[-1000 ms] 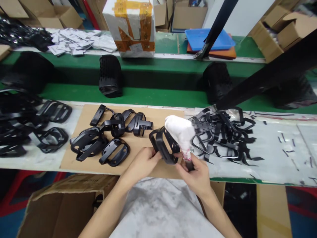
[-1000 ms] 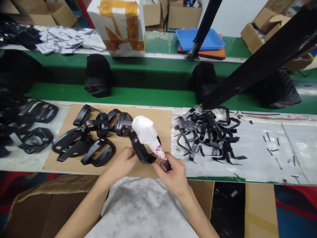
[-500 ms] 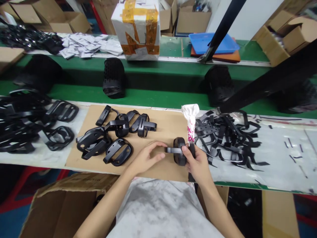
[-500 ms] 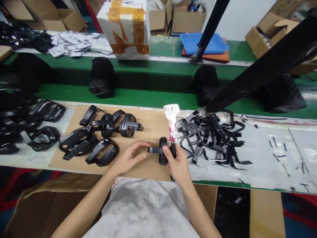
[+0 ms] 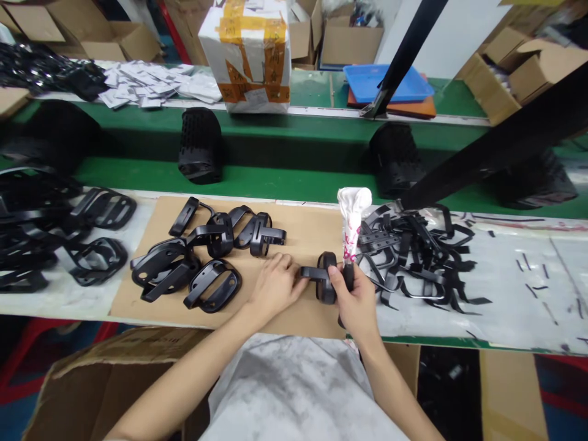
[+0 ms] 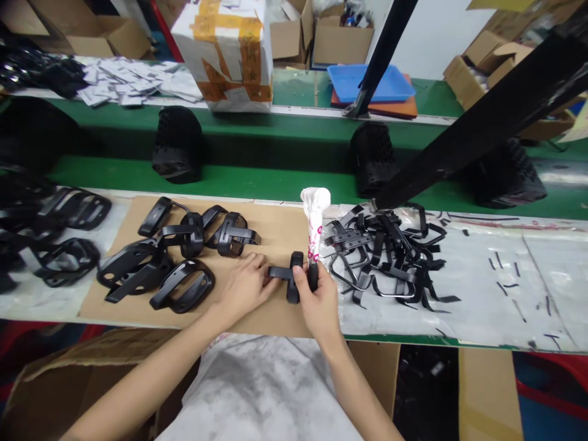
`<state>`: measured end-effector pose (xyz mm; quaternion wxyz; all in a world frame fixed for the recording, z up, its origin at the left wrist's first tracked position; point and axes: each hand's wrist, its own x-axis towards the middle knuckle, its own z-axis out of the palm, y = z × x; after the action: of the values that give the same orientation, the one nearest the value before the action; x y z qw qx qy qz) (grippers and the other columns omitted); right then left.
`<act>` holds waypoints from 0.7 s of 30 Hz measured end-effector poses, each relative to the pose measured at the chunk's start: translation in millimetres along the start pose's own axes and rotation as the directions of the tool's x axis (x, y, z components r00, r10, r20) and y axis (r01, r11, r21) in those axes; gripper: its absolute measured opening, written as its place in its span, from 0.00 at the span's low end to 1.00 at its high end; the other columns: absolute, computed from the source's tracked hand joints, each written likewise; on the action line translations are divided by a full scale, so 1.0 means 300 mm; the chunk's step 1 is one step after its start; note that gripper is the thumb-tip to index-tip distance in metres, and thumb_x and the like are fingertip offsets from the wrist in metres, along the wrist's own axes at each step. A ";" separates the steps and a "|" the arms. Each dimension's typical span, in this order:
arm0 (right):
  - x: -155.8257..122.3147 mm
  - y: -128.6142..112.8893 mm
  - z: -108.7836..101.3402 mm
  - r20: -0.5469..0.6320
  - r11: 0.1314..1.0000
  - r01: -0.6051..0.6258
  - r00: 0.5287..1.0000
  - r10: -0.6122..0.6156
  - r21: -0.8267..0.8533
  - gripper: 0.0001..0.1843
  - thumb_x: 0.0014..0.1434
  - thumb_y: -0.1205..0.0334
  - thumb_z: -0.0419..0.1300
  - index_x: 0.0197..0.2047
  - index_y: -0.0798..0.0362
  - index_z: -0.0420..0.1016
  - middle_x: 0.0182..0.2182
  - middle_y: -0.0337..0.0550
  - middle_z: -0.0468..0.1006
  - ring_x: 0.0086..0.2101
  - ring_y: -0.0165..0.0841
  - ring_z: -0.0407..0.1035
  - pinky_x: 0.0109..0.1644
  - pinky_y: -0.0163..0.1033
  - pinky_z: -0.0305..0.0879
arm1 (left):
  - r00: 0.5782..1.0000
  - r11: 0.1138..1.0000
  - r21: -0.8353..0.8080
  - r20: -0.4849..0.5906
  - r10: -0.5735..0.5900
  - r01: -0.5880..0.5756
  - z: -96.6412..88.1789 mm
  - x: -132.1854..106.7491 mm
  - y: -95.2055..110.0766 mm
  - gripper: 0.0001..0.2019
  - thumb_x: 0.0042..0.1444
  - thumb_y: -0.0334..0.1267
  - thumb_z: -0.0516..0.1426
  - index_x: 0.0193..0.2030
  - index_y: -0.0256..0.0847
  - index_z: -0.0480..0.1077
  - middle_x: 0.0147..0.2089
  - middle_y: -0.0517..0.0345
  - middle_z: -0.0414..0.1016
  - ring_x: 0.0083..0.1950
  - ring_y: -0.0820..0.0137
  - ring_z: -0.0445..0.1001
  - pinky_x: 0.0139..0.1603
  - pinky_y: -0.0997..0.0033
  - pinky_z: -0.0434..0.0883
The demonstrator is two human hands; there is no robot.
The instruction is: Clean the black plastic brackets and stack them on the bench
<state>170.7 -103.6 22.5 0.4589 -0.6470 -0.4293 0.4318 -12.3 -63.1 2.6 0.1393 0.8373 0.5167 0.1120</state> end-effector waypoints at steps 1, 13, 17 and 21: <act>0.001 -0.002 0.006 0.000 1.000 0.006 1.000 -0.006 -0.004 0.19 0.66 0.43 0.62 0.36 0.51 0.70 0.29 0.36 0.72 0.30 0.31 0.63 0.32 0.35 0.60 | 1.000 0.999 0.036 0.016 0.010 -0.010 0.003 0.010 0.002 0.10 0.64 0.41 0.59 0.36 0.39 0.77 0.40 0.46 0.77 0.47 0.54 0.76 0.51 0.55 0.73; 0.034 0.008 0.010 0.004 0.989 0.084 0.996 -0.085 -0.117 0.19 0.66 0.44 0.63 0.34 0.51 0.69 0.26 0.33 0.68 0.28 0.30 0.62 0.33 0.34 0.58 | 1.000 0.993 0.115 0.025 0.005 -0.008 0.003 0.062 -0.046 0.09 0.63 0.39 0.60 0.38 0.38 0.80 0.40 0.46 0.83 0.45 0.54 0.81 0.53 0.55 0.74; 0.039 -0.007 0.008 0.019 0.982 0.110 0.994 -0.108 -0.152 0.19 0.65 0.44 0.64 0.34 0.51 0.70 0.26 0.33 0.69 0.28 0.29 0.62 0.33 0.34 0.59 | 0.999 0.994 0.101 -0.040 -0.035 0.039 0.022 0.060 -0.040 0.08 0.63 0.34 0.58 0.39 0.37 0.80 0.39 0.45 0.83 0.45 0.55 0.81 0.53 0.56 0.74; 0.004 0.001 -0.040 0.038 0.985 0.084 0.996 -0.079 -0.154 0.20 0.69 0.43 0.59 0.35 0.51 0.71 0.23 0.31 0.62 0.25 0.28 0.57 0.29 0.34 0.55 | 0.997 0.996 0.073 -0.050 -0.054 0.058 0.028 0.061 -0.037 0.08 0.62 0.32 0.58 0.40 0.37 0.80 0.40 0.45 0.84 0.46 0.54 0.81 0.54 0.55 0.74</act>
<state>182.5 -105.3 24.6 0.4176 -0.6556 -0.4950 0.3883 -10.5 -42.9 -8.5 0.0986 0.8242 0.5470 0.1086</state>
